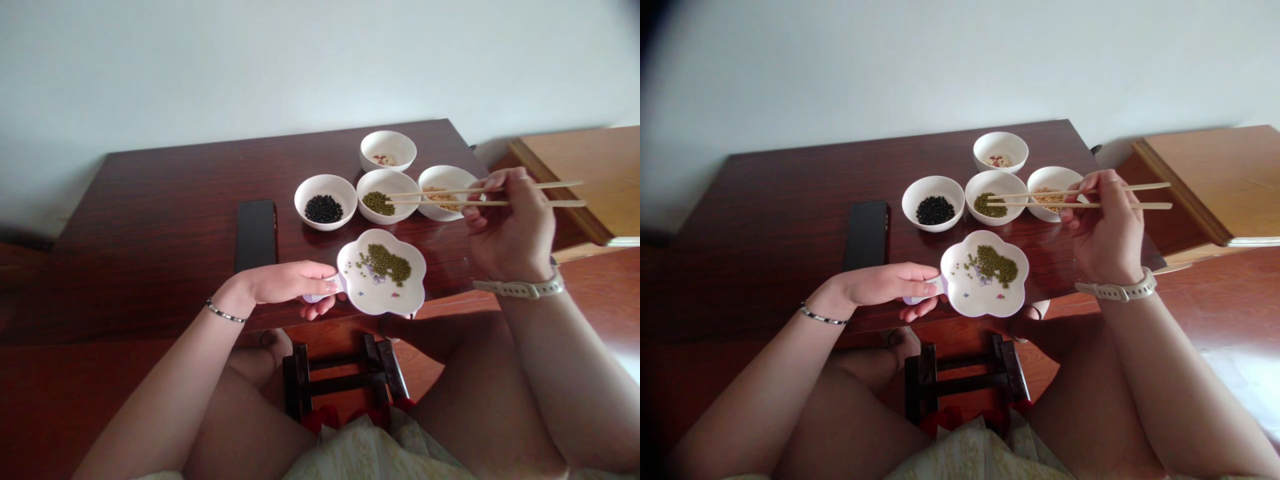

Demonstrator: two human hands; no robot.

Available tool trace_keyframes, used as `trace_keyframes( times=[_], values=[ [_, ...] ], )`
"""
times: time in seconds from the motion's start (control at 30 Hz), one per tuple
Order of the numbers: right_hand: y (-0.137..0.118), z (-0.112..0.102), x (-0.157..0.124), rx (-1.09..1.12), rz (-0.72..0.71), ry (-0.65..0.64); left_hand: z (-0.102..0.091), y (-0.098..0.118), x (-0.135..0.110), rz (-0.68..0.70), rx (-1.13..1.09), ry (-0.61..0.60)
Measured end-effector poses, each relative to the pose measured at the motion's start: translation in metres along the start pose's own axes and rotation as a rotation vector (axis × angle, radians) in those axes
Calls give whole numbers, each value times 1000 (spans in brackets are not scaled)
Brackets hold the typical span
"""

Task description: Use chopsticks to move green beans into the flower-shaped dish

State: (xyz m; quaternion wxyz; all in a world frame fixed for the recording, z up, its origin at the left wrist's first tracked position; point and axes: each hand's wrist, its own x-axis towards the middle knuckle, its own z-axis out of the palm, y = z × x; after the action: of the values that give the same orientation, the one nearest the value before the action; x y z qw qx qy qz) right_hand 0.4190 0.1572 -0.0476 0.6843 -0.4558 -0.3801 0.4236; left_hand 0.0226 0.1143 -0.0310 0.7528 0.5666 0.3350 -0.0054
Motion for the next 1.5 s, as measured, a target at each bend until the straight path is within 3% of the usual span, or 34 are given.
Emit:
trace_keyframes(
  times=[0.2, 0.4, 0.63, 0.9, 1.13, 1.27, 1.5],
  values=[
    [-10, 14, -25, -106, 161, -178, -2, -2, -1, 9, -4, -12],
    [-9, 19, -34, -140, 278, -255, -1, -1, -1, -6, -2, -1],
    [-8, 20, -35, -110, 319, -255, -1, -1, 0, 12, -14, -8],
    [-7, 20, -35, -130, 298, -339, 0, 0, -1, -1, -7, -3],
    [-7, 20, -35, -134, 284, -278, 0, -2, 0, 11, -17, -4],
    [-6, 20, -35, -152, 236, -294, 0, -1, 0, 18, -20, -11],
    [-7, 21, -36, -155, 271, -297, 2, 2, -1, 1, -4, 0]
  ],
)
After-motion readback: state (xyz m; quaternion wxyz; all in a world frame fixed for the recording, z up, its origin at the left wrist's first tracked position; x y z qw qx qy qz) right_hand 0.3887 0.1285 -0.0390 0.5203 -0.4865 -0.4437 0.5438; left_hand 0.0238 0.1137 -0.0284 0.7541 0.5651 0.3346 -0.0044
